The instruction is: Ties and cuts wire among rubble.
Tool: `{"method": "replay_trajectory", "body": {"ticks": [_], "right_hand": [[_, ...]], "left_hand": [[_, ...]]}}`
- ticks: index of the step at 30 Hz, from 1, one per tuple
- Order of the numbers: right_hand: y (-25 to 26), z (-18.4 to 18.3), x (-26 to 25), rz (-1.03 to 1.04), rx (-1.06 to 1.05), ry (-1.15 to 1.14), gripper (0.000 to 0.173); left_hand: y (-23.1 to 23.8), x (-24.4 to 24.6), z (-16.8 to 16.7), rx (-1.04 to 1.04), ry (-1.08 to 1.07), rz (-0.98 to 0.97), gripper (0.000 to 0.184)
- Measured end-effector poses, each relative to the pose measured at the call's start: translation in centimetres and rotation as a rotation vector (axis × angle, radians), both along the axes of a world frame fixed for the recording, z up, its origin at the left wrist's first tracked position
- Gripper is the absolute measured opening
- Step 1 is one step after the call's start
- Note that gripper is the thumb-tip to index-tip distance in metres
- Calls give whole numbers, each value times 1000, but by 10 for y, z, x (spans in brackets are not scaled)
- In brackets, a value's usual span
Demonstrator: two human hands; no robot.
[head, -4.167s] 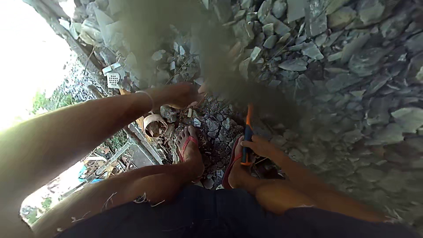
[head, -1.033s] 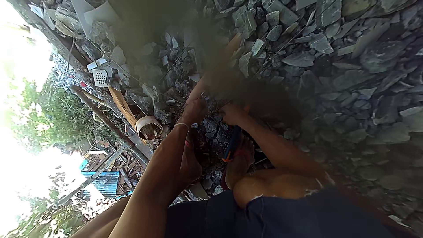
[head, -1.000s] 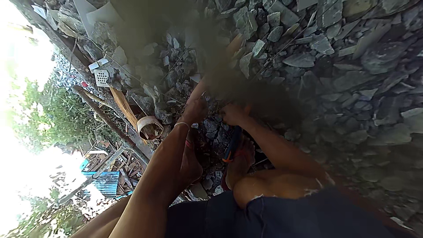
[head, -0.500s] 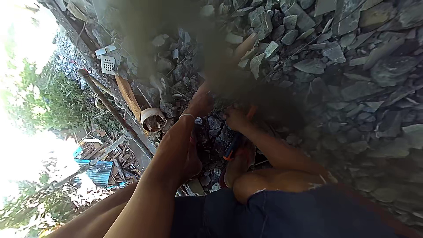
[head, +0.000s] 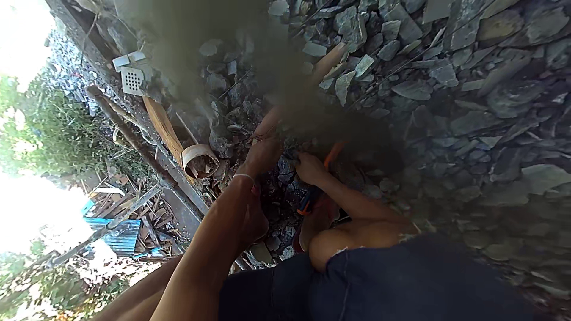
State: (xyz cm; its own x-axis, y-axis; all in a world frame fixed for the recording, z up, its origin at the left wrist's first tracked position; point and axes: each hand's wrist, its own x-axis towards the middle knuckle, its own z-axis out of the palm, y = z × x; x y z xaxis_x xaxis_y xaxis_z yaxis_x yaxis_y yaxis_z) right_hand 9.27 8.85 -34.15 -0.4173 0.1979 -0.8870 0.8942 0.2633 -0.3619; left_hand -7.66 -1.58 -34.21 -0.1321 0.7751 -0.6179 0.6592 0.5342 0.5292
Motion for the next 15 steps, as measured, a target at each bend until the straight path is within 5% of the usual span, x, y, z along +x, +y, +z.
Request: {"method": "replay_trajectory", "body": {"ticks": [9, 15], "right_hand": [[64, -17, -10, 299, 12, 1, 28], [47, -33, -8, 237, -56, 98, 27]], "left_hand": [[-21, 13, -9, 78, 73, 65, 20], [11, 13, 11, -22, 277, -164, 20]]}}
